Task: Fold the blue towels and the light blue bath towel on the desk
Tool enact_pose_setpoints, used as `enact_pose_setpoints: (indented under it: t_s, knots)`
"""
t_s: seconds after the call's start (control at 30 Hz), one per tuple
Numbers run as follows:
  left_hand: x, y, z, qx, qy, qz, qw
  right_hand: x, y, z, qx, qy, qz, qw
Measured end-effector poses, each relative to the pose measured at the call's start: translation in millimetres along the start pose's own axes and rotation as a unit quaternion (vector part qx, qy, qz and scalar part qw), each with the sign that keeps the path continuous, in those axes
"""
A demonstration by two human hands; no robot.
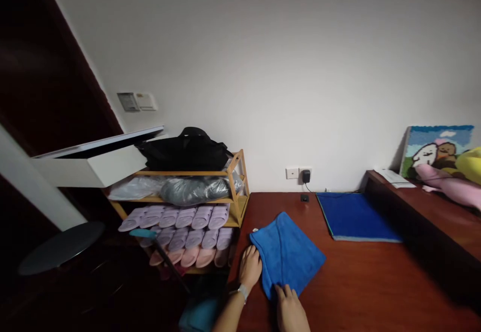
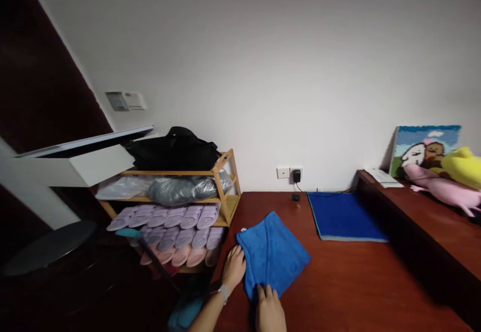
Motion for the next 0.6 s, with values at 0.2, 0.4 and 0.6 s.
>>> enact_pose_setpoints:
  t_s: [0.2, 0.4, 0.6]
  knots:
    - [-94, -7.4, 17, -0.187, 0.063, 0.034, 0.980, -15, 38, -9, -0.001, 0.013, 0.018, 1.000]
    - [-140, -18.3, 25, -0.363, 0.153, -0.011, 0.919, -37, 26, -23, 0.087, 0.026, 0.023, 0.996]
    - [-152, -3.6, 55, -0.463, 0.180, -0.002, 0.868, -57, 32, -8, 0.354, -0.023, -0.008, 0.935]
Point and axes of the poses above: each hand's wrist, its own x-axis towards the middle knuckle, its own y-axis out of the back of the hand, z = x × y, the point moved 8 cm from there along x, towards the middle knuckle, and after that the axes turned 2 degrees about -y, right-handed, at the moved point
